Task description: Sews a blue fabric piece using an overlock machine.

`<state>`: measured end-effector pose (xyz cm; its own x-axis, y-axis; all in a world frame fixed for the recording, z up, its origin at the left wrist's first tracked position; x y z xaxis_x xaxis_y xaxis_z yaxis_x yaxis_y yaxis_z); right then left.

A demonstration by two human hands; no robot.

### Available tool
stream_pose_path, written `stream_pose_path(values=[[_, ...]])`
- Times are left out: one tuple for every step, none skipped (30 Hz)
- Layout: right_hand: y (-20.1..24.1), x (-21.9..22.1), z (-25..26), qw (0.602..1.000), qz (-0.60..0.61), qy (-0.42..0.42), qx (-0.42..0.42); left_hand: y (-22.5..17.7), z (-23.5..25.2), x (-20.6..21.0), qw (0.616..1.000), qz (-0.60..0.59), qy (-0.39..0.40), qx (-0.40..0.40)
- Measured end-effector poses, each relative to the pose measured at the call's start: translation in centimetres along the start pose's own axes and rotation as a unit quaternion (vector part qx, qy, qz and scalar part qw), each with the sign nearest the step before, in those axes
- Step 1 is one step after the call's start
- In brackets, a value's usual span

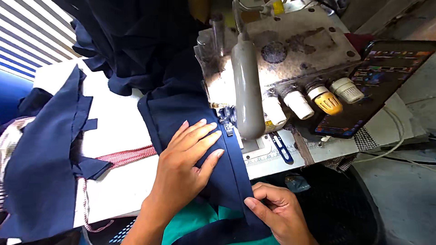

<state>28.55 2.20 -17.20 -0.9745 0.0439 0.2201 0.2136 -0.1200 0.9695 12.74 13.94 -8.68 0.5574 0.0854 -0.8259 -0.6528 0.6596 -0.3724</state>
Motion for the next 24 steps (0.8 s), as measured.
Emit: stream_pose_path(values=[[0.0,0.0,0.6,1.0,-0.001,-0.001,-0.003,0.4,0.6,-0.1,1.0,0.001,-0.001,0.001],[0.1,0.1,1.2,1.0,-0.003,-0.002,-0.007,0.7,1.2,-0.2,1.0,0.0,-0.002,0.001],[0.2,0.2,1.7,1.0,-0.006,-0.005,-0.01,1.0,1.8,-0.3,1.0,-0.002,-0.003,0.001],[0.3,0.2,2.3,1.0,-0.012,-0.009,-0.013,1.3,2.3,-0.5,1.0,-0.002,-0.004,0.0],[0.5,0.2,2.8,1.0,-0.018,-0.014,-0.017,1.5,2.9,-0.6,1.0,-0.001,-0.005,0.0],[0.6,0.3,3.3,0.999,-0.023,-0.018,-0.019,1.7,3.3,-0.6,1.0,0.0,-0.002,0.003],[0.8,0.4,3.8,0.999,-0.026,-0.022,-0.022,1.9,3.7,-0.6,1.0,0.0,-0.001,0.007],[0.9,0.4,4.2,0.999,-0.029,-0.025,-0.024,2.0,4.1,-0.7,1.0,0.002,-0.003,0.011],[1.0,0.5,4.7,0.999,-0.031,-0.029,-0.025,2.2,4.5,-0.7,1.0,0.005,-0.006,0.016],[1.0,0.5,5.1,0.998,-0.035,-0.033,-0.026,2.4,4.9,-0.8,1.0,0.006,-0.007,0.018],[1.1,0.5,5.5,0.998,-0.037,-0.039,-0.029,2.6,5.2,-0.9,1.0,0.006,-0.009,0.022],[1.1,0.6,5.8,0.998,-0.04,-0.046,-0.032,2.7,5.6,-0.9,1.0,0.006,-0.01,0.026],[1.1,0.6,6.1,0.997,-0.041,-0.053,-0.036,2.8,5.9,-0.9,0.999,0.006,-0.011,0.03],[1.1,0.6,6.4,0.996,-0.043,-0.06,-0.04,3.0,6.2,-0.9,0.999,0.004,-0.011,0.035],[1.1,0.6,6.6,0.996,-0.041,-0.066,-0.045,3.1,6.5,-0.9,0.999,-0.002,-0.013,0.04],[1.1,0.7,6.9,0.996,-0.038,-0.07,-0.05,3.3,6.7,-0.9,0.999,-0.008,-0.015,0.044],[1.0,0.8,7.1,0.995,-0.033,-0.072,-0.053,3.5,6.8,-0.9,0.999,-0.011,-0.018,0.046],[0.9,0.8,7.2,0.995,-0.032,-0.071,-0.055,3.6,6.7,-1.0,0.999,-0.009,-0.022,0.045],[0.9,0.8,7.2,0.996,-0.045,-0.062,-0.056,3.5,6.3,-1.4,0.999,0.0,-0.031,0.041],[1.1,0.7,7.1,0.994,-0.077,-0.046,-0.058,3.4,5.5,-1.9,0.999,0.006,-0.04,0.031],[1.6,0.4,6.8,0.99,-0.124,-0.027,-0.064,3.4,4.3,-2.6,0.999,0.006,-0.052,0.011],[2.5,-0.3,6.5,0.982,-0.173,-0.013,-0.079,3.8,2.5,-3.2,0.997,-0.008,-0.07,-0.019],[3.9,-1.6,6.1,0.972,-0.209,-0.017,-0.103,4.6,0.2,-3.6,0.994,-0.033,-0.091,-0.057],[5.8,-3.6,5.7,0.964,-0.224,-0.046,-0.136,5.7,-2.3,-3.6,0.987,-0.058,-0.113,-0.1]])
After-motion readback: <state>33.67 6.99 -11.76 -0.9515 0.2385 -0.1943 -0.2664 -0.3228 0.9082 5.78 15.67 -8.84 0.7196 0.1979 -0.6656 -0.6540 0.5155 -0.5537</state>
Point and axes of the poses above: each hand's wrist, its own z-axis towards the middle knuckle, its own x-axis out of the palm, y = z × x, the point moved 10 cm from there along z, towards the middle knuckle, and after that the axes turned 8 degrees about z, right-handed, at the moved point
